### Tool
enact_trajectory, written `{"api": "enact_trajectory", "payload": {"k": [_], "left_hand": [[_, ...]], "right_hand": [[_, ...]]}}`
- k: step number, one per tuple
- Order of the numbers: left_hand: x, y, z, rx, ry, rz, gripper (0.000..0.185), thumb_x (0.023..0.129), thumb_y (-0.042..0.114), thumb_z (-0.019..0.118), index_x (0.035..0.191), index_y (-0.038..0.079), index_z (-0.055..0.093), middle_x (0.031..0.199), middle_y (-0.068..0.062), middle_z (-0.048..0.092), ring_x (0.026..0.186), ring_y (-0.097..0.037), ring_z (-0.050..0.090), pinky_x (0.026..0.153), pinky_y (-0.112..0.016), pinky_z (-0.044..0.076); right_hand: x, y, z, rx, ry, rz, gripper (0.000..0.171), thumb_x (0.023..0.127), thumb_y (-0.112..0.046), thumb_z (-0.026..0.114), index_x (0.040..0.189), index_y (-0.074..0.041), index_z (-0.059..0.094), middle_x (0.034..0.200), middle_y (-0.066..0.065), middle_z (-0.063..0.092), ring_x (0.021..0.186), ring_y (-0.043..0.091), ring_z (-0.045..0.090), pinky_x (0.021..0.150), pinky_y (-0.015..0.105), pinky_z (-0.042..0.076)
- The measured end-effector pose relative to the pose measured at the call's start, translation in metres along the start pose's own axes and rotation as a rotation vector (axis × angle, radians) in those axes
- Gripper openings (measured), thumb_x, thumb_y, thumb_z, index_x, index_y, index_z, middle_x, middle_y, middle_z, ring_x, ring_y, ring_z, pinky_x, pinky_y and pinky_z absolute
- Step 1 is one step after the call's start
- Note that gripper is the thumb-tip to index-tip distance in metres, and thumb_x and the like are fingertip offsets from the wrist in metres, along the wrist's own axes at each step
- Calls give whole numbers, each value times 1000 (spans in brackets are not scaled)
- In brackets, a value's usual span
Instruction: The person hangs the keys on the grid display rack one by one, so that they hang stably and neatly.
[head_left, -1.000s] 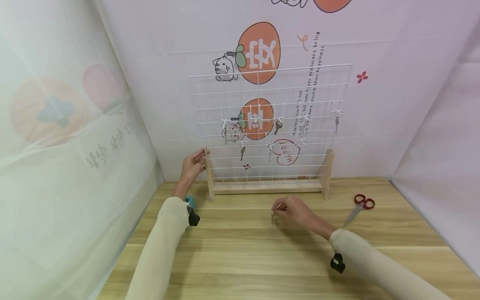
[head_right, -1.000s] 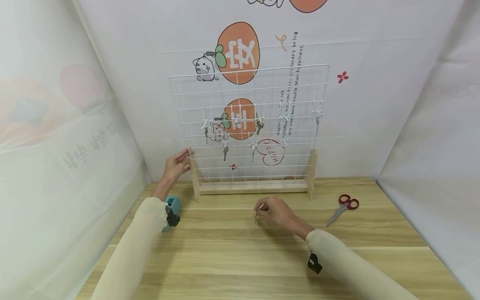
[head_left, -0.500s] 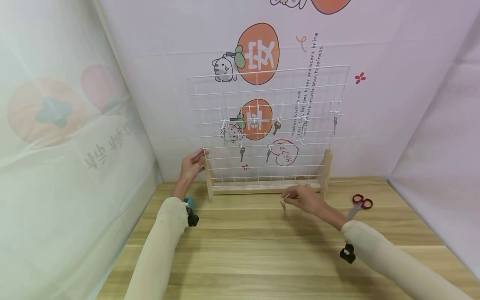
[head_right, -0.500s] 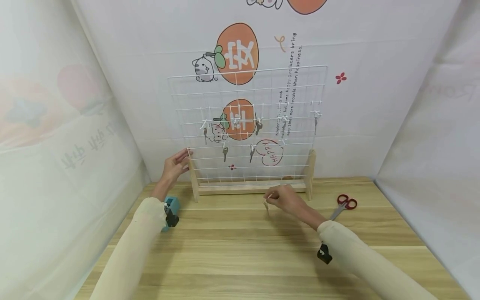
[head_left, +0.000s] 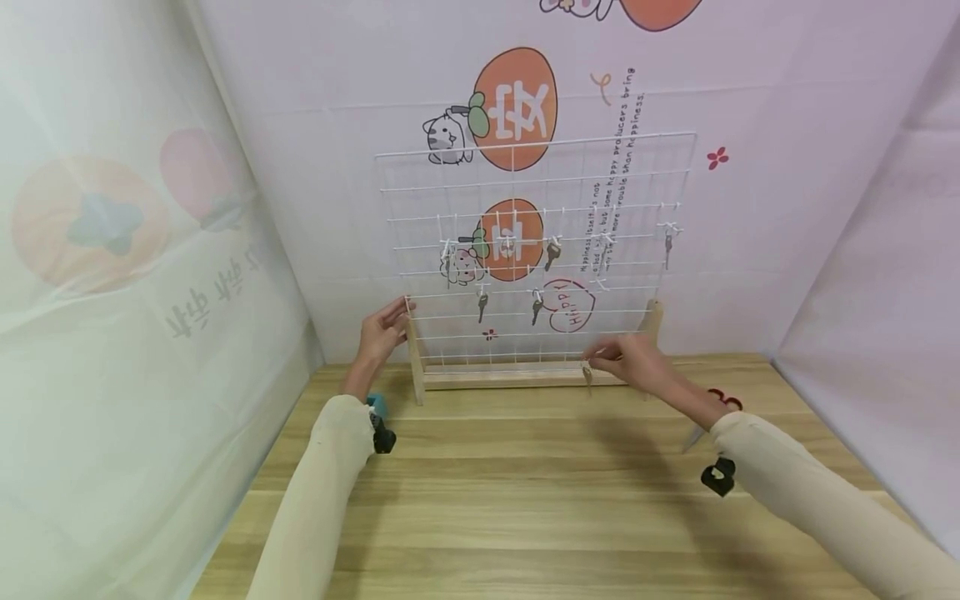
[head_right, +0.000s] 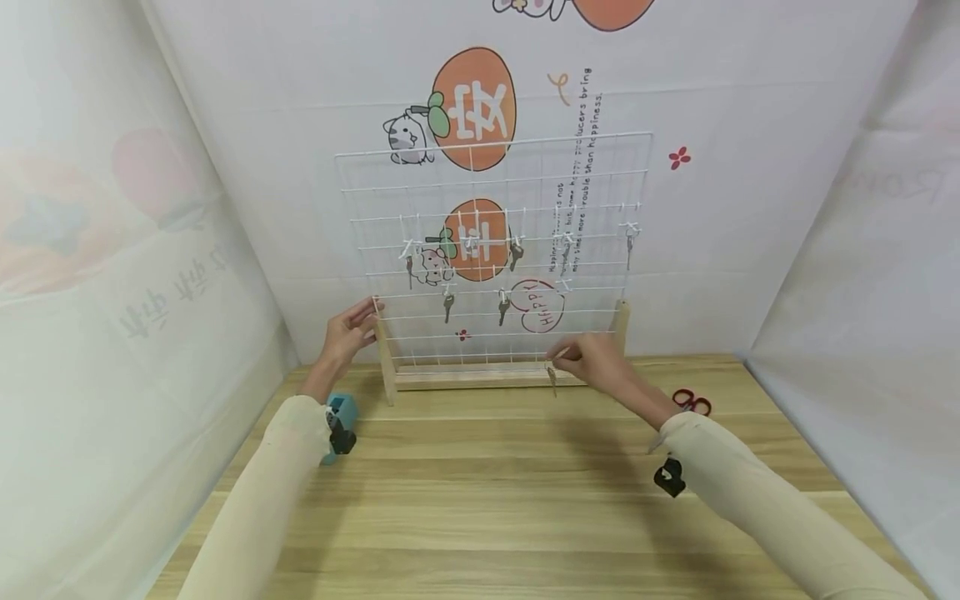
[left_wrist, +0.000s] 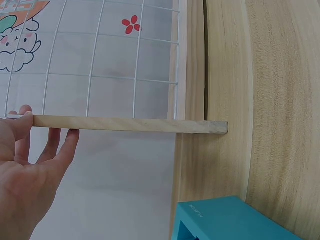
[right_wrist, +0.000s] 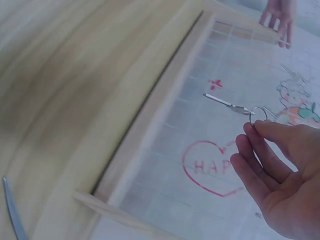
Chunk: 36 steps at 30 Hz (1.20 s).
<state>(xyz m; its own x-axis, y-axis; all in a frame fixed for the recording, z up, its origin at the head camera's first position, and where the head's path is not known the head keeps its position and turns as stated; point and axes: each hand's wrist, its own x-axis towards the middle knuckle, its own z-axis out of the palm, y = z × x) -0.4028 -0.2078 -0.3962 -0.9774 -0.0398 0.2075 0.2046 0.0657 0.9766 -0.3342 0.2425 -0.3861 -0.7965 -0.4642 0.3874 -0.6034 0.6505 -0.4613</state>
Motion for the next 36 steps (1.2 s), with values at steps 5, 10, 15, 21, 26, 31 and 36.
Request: {"api": "enact_trajectory", "payload": {"k": [5, 10, 15, 21, 26, 31, 36], "left_hand": [[-3, 4, -2, -10, -24, -14, 48, 107, 1, 54, 154, 7, 49, 150, -14, 56, 143, -32, 49, 112, -53, 45], [-8, 15, -2, -30, -34, -29, 48, 106, -3, 53, 154, 2, 47, 150, -18, 54, 143, -35, 48, 112, -55, 44], [-10, 16, -2, -25, -30, -28, 48, 106, -3, 54, 153, 1, 47, 150, -19, 55, 143, -36, 48, 111, -56, 45], [-4, 0, -3, 15, 0, -1, 47, 107, 1, 54, 154, 7, 50, 149, -13, 58, 140, -30, 52, 110, -51, 48], [-1, -3, -2, 25, 9, 12, 46, 107, 1, 55, 152, 7, 52, 147, -12, 60, 139, -29, 54, 107, -50, 51], [-1, -2, -1, 23, 10, 11, 47, 107, 1, 55, 152, 8, 52, 147, -12, 60, 138, -28, 55, 108, -49, 50], [-1, 0, 0, 20, 13, 10, 47, 106, 1, 55, 152, 8, 52, 147, -13, 60, 138, -28, 55, 108, -49, 50]], "right_hand": [[5, -6, -20, -9, -13, 46, 12, 95, -1, 74, 106, -1, 78, 96, 15, 79, 85, 30, 78, 73, 44, 64], [12, -12, -34, -35, 13, 52, 14, 96, -2, 73, 108, 0, 78, 99, 18, 78, 87, 33, 78, 71, 44, 64], [18, -15, -45, -65, 68, 44, 13, 96, -3, 73, 108, -1, 79, 99, 19, 78, 88, 35, 78, 74, 48, 64], [26, -13, -58, -79, 137, 44, 14, 96, -2, 72, 109, -1, 79, 101, 20, 78, 88, 37, 77, 73, 50, 64], [31, -9, -65, -107, 178, 65, 14, 97, -3, 72, 110, -1, 78, 105, 21, 77, 89, 38, 77, 73, 52, 63], [34, -7, -68, -116, 191, 85, 15, 98, -5, 71, 111, -2, 78, 104, 20, 78, 91, 39, 77, 72, 52, 63], [40, -8, -71, -126, 209, 97, 15, 98, -4, 70, 111, -1, 78, 103, 20, 78, 91, 39, 77, 69, 49, 64]]}}
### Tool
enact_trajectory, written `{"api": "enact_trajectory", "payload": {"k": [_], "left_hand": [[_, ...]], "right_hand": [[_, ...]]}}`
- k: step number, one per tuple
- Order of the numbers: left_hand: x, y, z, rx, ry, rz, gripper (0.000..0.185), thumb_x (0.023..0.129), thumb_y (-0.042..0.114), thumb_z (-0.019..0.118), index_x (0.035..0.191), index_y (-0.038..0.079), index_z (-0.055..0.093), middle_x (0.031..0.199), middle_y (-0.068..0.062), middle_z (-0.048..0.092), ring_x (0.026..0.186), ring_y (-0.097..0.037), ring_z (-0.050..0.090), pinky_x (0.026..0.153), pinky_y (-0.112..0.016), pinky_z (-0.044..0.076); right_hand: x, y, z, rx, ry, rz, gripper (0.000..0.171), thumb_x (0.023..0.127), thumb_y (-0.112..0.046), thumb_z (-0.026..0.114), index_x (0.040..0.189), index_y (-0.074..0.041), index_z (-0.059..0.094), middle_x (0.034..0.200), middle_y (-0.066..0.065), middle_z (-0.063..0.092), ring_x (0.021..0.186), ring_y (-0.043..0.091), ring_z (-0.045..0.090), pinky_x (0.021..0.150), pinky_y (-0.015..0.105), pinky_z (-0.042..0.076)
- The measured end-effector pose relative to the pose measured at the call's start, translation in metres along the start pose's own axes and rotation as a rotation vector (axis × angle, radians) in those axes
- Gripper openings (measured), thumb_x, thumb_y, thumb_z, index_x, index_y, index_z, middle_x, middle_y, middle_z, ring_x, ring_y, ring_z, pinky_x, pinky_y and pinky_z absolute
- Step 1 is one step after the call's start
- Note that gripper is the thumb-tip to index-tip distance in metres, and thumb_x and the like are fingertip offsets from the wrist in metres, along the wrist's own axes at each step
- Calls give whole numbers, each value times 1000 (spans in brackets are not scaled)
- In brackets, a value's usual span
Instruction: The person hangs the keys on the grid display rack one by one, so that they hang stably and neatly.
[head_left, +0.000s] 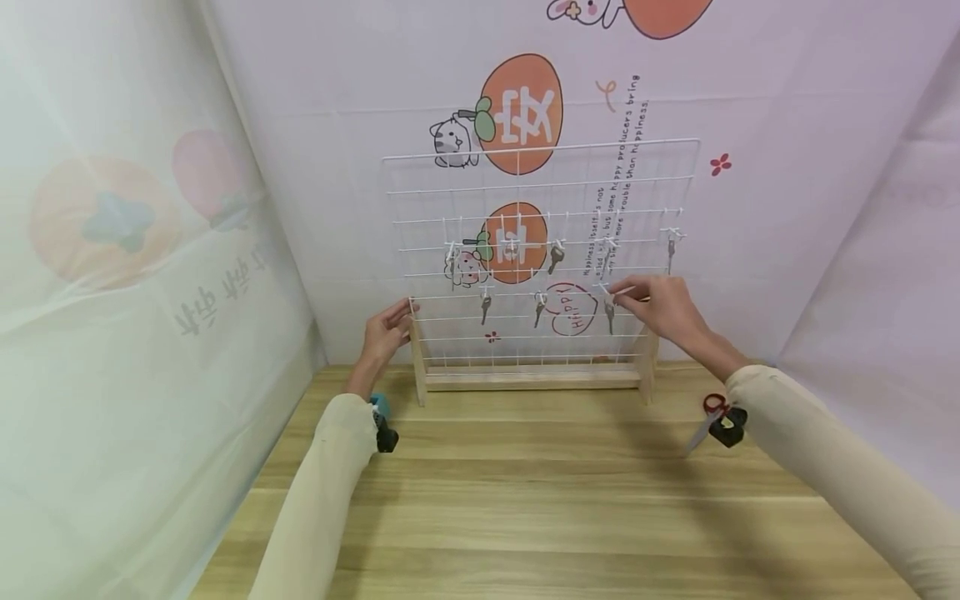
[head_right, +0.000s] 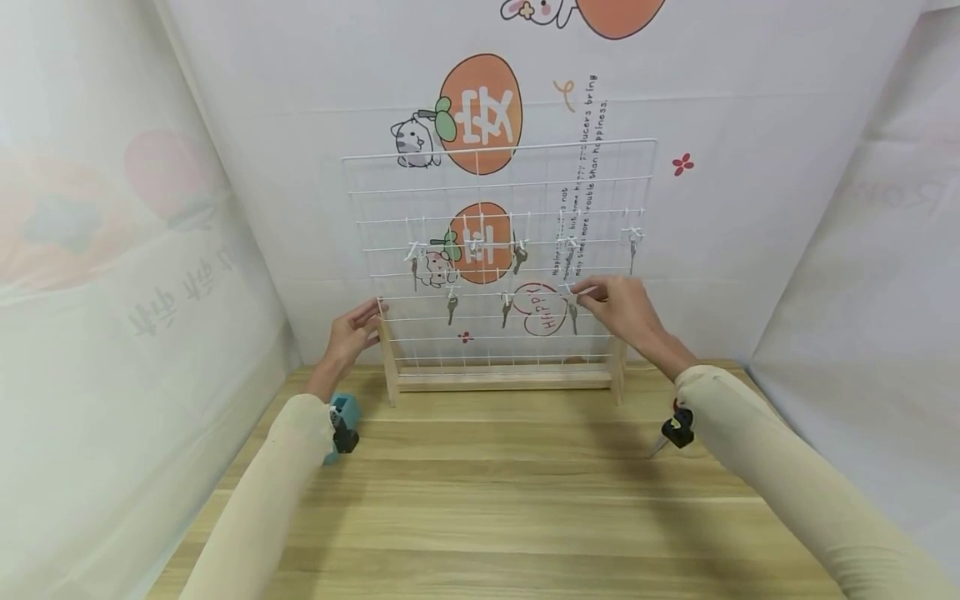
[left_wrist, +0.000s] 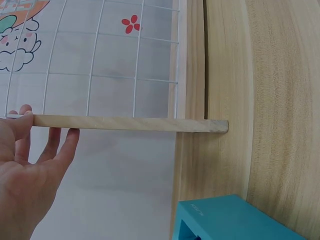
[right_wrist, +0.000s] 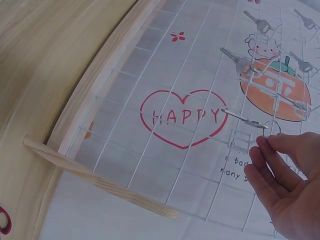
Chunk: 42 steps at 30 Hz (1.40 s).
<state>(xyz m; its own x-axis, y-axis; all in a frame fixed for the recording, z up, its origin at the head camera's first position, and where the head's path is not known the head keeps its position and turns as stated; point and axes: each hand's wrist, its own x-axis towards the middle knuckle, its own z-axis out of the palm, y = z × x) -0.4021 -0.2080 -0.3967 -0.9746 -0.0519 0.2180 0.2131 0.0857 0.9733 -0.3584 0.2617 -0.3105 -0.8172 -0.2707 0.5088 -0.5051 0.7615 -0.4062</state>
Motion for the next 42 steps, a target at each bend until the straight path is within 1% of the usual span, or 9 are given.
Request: {"api": "enact_trajectory", "payload": {"k": [6, 9, 12, 15, 24, 30, 33, 36, 42], "left_hand": [[1, 0, -3, -8, 7, 5, 47, 106, -1, 55, 152, 6, 52, 146, -14, 60, 138, -30, 55, 108, -51, 50], [2, -1, -2, -12, -3, 12, 47, 106, -1, 55, 152, 6, 51, 147, -14, 60, 138, -32, 54, 108, -51, 49], [2, -2, -2, -15, -5, 11, 47, 106, -1, 55, 152, 6, 52, 146, -13, 60, 138, -33, 54, 107, -51, 50], [3, -3, 0, -11, 0, 5, 47, 106, 0, 56, 152, 7, 52, 146, -12, 61, 138, -31, 55, 107, -50, 51], [3, -2, 1, -14, -13, -10, 48, 107, 1, 55, 154, 8, 50, 148, -12, 58, 140, -30, 53, 109, -52, 48], [-2, 12, 0, -35, -34, -38, 49, 106, -2, 55, 154, 3, 48, 149, -15, 56, 142, -35, 50, 110, -54, 47], [0, 9, 1, -20, -23, -21, 48, 106, -1, 55, 153, 4, 49, 148, -15, 57, 141, -35, 51, 109, -53, 48], [4, -1, 1, -7, -7, 2, 47, 107, 1, 55, 153, 7, 51, 148, -13, 59, 140, -34, 51, 109, -52, 49], [2, -1, 1, 7, 8, -2, 47, 106, 1, 56, 152, 8, 52, 146, -11, 61, 138, -31, 54, 107, -49, 51]], "right_hand": [[9, -1, 2, 15, -8, 22, 17, 98, -3, 70, 112, 0, 78, 106, 21, 77, 93, 40, 76, 69, 44, 63], [13, 3, 5, 13, 2, 30, 16, 97, -2, 70, 112, 0, 78, 107, 21, 77, 94, 40, 76, 65, 35, 60], [17, 7, 9, 14, 5, 48, 17, 98, -2, 69, 111, 0, 78, 106, 22, 77, 94, 40, 76, 60, 24, 53], [20, 11, 13, 18, 1, 59, 17, 98, -2, 68, 113, 1, 77, 107, 23, 76, 94, 41, 75, 59, 20, 49], [26, 15, 22, 35, 1, 92, 19, 98, 0, 68, 114, 3, 76, 109, 25, 75, 95, 41, 75, 61, 25, 51], [26, 16, 23, 36, 3, 89, 19, 97, 0, 68, 114, 1, 76, 110, 24, 75, 95, 41, 75, 60, 27, 51], [25, 15, 23, 28, 15, 86, 19, 97, 1, 68, 114, 0, 77, 110, 23, 76, 94, 39, 76, 61, 27, 51], [24, 14, 25, 25, 35, 84, 19, 97, 2, 67, 113, 1, 77, 110, 22, 76, 93, 38, 75, 61, 28, 51], [22, 11, 26, 2, 38, 83, 20, 97, 4, 64, 112, 1, 78, 110, 23, 76, 96, 39, 75, 66, 37, 55]]}}
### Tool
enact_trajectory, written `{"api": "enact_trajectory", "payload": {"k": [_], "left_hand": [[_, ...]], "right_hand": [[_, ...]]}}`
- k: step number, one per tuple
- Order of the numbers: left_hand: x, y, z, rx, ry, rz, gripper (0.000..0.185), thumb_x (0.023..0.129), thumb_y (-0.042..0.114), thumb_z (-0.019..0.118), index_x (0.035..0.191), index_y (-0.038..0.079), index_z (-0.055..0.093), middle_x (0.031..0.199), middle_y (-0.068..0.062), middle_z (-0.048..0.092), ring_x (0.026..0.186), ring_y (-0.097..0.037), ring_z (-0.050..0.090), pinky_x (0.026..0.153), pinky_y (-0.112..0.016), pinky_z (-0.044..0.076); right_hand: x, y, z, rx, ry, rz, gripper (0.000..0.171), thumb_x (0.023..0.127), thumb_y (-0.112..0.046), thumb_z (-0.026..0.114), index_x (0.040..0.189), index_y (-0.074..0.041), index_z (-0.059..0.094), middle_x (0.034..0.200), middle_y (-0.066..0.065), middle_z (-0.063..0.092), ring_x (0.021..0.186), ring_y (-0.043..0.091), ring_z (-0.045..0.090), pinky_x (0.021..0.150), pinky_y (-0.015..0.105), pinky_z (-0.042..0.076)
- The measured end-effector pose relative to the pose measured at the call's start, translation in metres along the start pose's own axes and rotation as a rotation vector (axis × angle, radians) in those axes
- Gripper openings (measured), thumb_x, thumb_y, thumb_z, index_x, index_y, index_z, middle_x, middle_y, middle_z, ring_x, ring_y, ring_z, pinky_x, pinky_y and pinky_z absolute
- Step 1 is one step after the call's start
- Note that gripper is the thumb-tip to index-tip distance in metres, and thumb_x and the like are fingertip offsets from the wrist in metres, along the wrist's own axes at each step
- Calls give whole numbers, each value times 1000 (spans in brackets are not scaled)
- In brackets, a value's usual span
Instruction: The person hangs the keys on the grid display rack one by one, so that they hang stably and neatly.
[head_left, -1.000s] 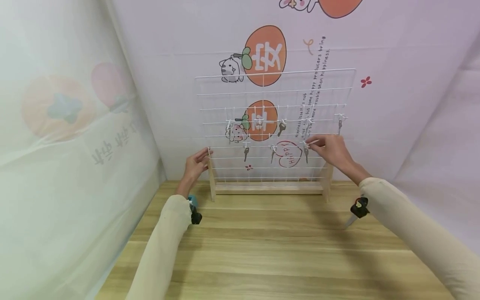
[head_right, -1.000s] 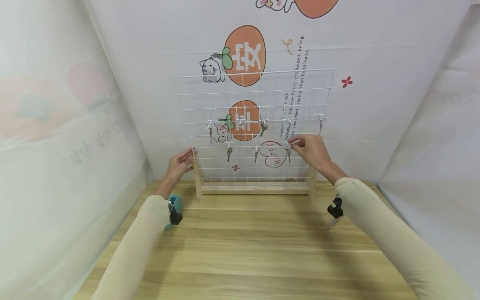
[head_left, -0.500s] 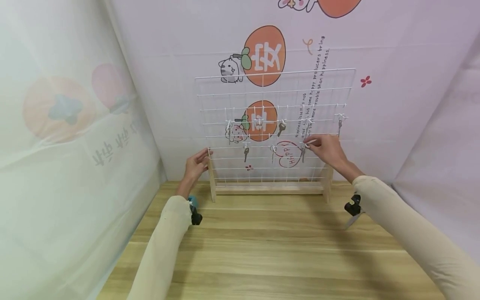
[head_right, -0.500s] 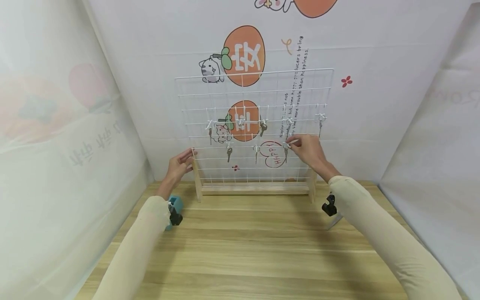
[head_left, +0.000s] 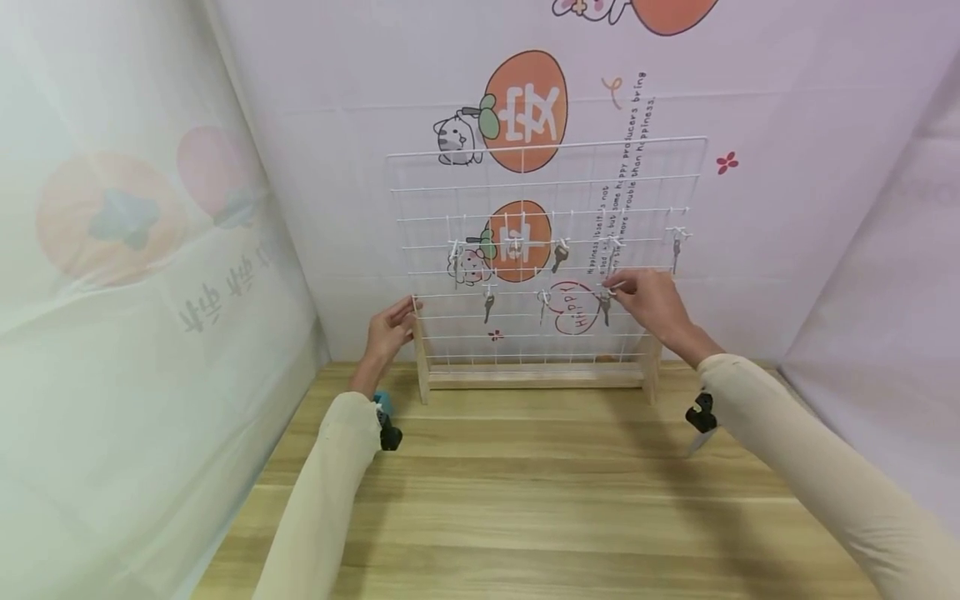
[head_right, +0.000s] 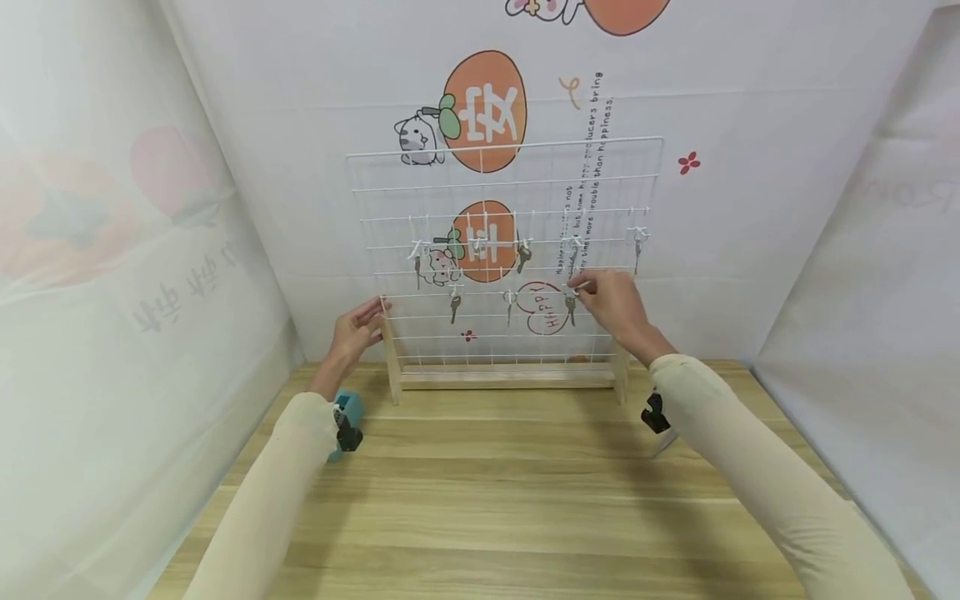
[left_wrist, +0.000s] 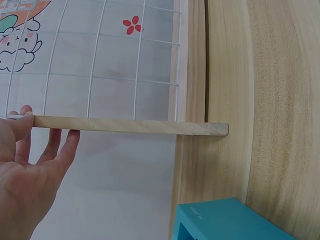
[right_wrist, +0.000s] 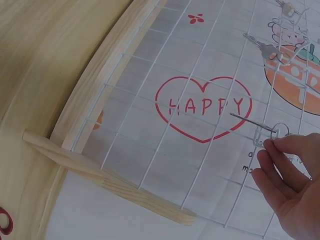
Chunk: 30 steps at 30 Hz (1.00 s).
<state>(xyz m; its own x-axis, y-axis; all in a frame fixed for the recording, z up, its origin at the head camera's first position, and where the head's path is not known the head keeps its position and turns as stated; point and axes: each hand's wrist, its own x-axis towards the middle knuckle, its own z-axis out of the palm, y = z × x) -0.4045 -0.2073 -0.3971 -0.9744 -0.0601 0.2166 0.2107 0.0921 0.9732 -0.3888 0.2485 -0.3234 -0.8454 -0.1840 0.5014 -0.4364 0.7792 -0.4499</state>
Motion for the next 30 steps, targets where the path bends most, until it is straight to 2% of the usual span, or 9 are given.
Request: {"api": "enact_trajectory", "payload": {"k": [4, 13, 20, 28, 30], "left_hand": [[-2, 2, -1, -15, -3, -6, 47, 106, 1, 56, 153, 9, 52, 148, -12, 59, 140, -32, 52, 109, -50, 49], [-4, 4, -1, -19, -17, -6, 47, 107, 3, 57, 153, 12, 52, 148, -12, 59, 140, -29, 53, 110, -50, 49], [0, 0, -1, -3, -10, -14, 46, 107, 4, 57, 152, 11, 54, 147, -10, 60, 138, -27, 55, 107, -47, 51], [-2, 2, -1, -11, -15, -9, 46, 107, 2, 56, 152, 8, 53, 147, -12, 59, 139, -33, 53, 107, -51, 50], [-2, 3, -1, -9, -16, -12, 46, 107, 2, 56, 152, 8, 52, 148, -13, 59, 140, -34, 52, 108, -51, 50]], "right_hand": [[-2, -3, 0, -23, -6, 3, 21, 98, 3, 64, 113, 0, 77, 111, 23, 75, 96, 39, 74, 68, 41, 56], [-3, -5, 0, -44, -2, 5, 19, 98, 2, 65, 113, 0, 78, 110, 24, 75, 92, 37, 75, 65, 39, 54], [-5, 1, 2, 3, -12, 35, 22, 98, 3, 65, 117, 1, 76, 114, 23, 75, 99, 39, 74, 73, 43, 60], [-7, 7, 4, 52, 25, -13, 24, 95, 3, 71, 118, 1, 76, 103, 23, 77, 91, 39, 76, 71, 46, 62], [-8, 8, 5, 64, 36, -23, 26, 94, 2, 73, 120, 0, 75, 100, 23, 77, 89, 39, 77, 67, 41, 61]]}}
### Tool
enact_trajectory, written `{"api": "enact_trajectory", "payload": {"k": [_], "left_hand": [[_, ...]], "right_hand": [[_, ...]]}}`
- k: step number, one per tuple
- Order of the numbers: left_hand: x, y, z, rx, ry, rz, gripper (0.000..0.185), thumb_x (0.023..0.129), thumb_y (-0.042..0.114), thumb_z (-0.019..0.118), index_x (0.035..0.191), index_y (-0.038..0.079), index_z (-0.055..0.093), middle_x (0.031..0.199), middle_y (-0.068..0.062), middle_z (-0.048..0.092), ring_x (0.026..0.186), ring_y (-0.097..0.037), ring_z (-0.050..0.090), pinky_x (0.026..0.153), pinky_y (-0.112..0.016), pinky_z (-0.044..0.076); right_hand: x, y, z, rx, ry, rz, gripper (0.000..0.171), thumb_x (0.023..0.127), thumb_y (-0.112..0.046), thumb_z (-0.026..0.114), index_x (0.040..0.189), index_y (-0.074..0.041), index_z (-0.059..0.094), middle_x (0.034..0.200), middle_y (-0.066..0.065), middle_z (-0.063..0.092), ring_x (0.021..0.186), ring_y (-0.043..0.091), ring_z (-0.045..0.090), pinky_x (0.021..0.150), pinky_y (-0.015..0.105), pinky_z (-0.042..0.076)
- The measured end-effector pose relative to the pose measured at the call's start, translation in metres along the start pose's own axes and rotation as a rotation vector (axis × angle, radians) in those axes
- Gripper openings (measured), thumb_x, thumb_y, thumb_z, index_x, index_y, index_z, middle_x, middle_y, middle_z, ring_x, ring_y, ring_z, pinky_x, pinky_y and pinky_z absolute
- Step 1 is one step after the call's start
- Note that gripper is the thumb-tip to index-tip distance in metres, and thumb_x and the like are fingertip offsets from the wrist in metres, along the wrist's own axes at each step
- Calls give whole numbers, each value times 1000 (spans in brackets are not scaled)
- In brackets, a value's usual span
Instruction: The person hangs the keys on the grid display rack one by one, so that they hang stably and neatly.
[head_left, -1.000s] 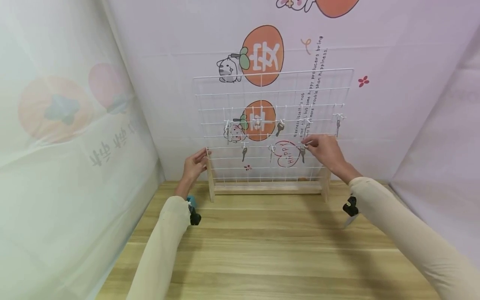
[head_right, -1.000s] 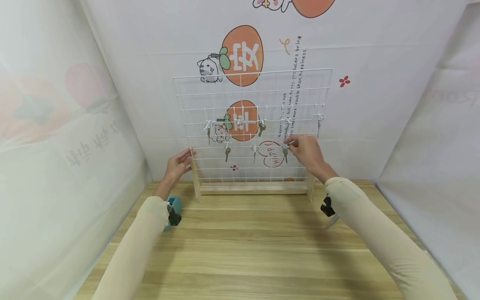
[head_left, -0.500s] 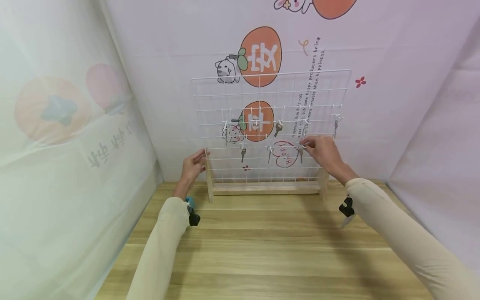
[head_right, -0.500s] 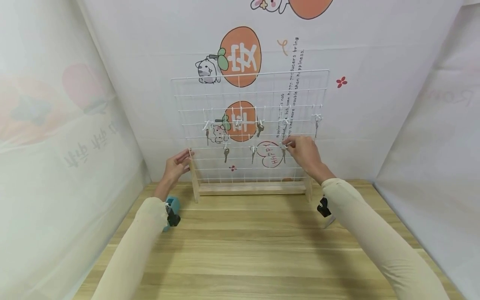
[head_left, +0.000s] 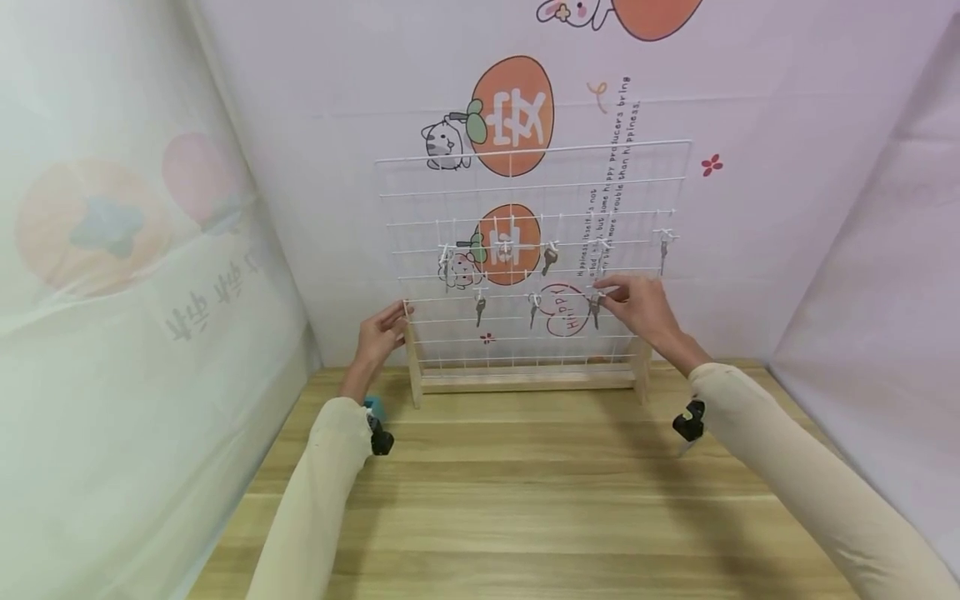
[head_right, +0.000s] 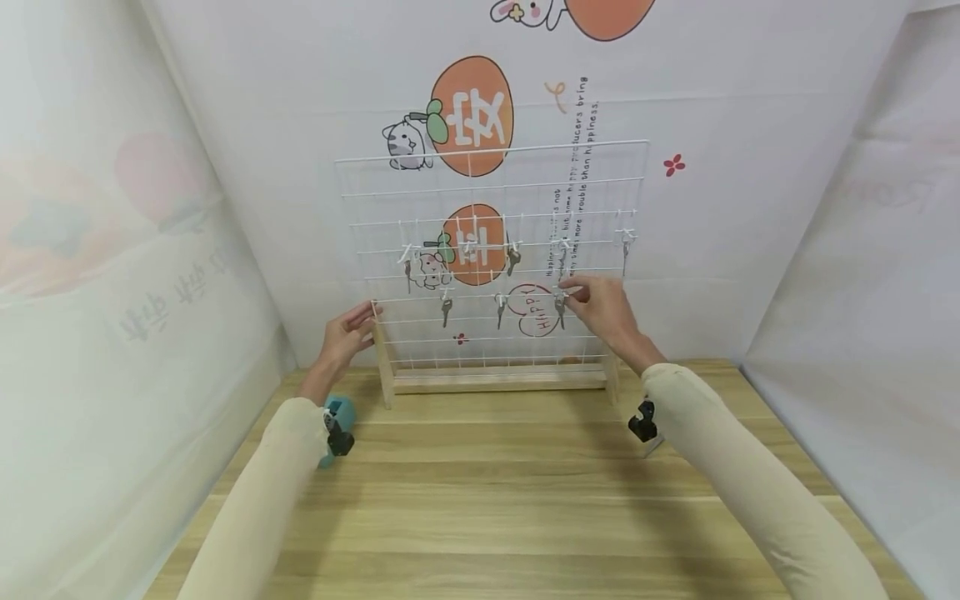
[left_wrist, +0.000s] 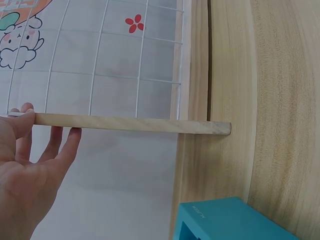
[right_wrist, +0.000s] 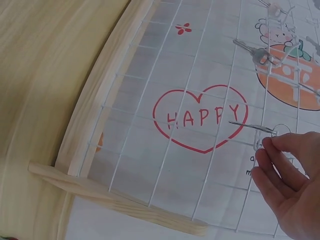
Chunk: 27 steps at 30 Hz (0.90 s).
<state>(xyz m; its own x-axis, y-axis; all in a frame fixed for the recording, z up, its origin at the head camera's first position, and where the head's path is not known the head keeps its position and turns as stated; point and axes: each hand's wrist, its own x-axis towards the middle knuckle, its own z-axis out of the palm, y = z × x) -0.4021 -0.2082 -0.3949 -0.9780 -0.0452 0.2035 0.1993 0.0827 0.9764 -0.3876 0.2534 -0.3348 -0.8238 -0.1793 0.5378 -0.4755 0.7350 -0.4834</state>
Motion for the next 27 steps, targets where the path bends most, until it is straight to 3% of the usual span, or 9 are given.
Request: {"api": "enact_trajectory", "payload": {"k": [7, 10, 17, 27], "left_hand": [[1, -2, 0, 2, 4, -17, 47, 107, 3, 56, 153, 10, 51, 148, -11, 58, 141, -31, 52, 108, -49, 50], [2, -3, 0, 1, 6, -23, 47, 106, 2, 56, 152, 10, 52, 148, -11, 58, 140, -29, 53, 108, -49, 50], [1, -2, -1, 1, 18, -25, 47, 106, 1, 56, 152, 11, 54, 148, -11, 59, 140, -30, 53, 108, -48, 50], [2, -2, 1, 13, 15, -44, 48, 106, 1, 56, 153, 12, 52, 149, -10, 58, 140, -28, 53, 108, -47, 51]], "right_hand": [[-5, 3, 3, 99, 63, 92, 32, 93, -5, 76, 124, -1, 68, 99, 24, 77, 89, 40, 77, 53, 19, 45], [-8, 4, 4, 131, 86, 136, 27, 93, -7, 78, 118, -2, 69, 100, 24, 77, 91, 40, 76, 54, 16, 45], [-8, 6, 10, 156, 150, 138, 17, 89, -7, 81, 104, -2, 75, 97, 21, 78, 89, 39, 77, 54, 10, 45], [-9, 13, 15, 197, 177, 181, 18, 90, -12, 82, 105, -4, 76, 101, 19, 78, 93, 37, 77, 58, 7, 48]]}}
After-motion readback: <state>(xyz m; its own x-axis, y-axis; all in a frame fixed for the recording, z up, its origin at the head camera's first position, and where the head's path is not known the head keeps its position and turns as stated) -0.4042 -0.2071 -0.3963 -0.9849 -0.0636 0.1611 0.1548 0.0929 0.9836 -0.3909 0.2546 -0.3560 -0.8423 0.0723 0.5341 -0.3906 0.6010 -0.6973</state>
